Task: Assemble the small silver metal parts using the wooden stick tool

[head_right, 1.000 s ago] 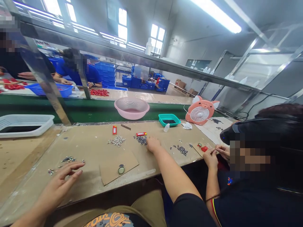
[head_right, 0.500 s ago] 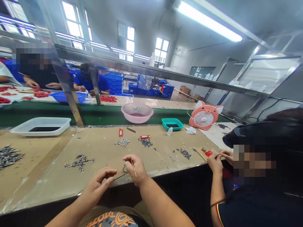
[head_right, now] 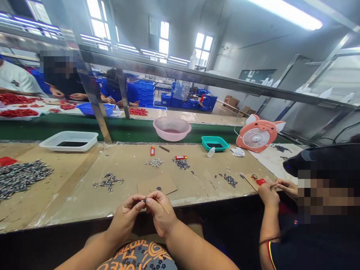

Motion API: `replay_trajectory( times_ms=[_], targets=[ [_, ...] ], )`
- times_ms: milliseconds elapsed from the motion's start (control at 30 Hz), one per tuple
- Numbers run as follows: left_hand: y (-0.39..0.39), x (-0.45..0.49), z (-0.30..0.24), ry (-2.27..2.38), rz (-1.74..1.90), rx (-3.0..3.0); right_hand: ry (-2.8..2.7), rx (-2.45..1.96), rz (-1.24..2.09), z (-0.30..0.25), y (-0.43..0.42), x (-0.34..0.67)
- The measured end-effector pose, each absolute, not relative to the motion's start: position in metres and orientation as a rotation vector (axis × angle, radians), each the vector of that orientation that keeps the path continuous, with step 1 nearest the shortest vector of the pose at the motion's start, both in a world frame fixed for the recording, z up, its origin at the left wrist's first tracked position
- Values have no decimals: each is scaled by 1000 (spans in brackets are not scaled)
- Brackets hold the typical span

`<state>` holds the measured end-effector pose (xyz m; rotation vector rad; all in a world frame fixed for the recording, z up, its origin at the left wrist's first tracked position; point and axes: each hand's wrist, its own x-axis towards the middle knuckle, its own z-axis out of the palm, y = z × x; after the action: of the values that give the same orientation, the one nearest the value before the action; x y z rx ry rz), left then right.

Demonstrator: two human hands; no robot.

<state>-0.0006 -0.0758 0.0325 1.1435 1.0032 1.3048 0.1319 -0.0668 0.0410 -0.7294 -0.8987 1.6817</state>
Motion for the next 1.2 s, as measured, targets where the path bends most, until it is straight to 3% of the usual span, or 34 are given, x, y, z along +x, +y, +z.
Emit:
replay_trajectory(
  times_ms=[233, 733, 1200],
  targets=[
    [-73, -17, 18, 1053, 1297, 985, -1136, -989, 1355, 22, -54, 164],
    [-52, -22, -13, 1306, 1438, 1321, -1765, -1287, 519, -35, -4, 230],
    [-52, -27, -12, 1188, 1333, 1211, -1838, -1014, 599, -16, -16, 206]
  ],
)
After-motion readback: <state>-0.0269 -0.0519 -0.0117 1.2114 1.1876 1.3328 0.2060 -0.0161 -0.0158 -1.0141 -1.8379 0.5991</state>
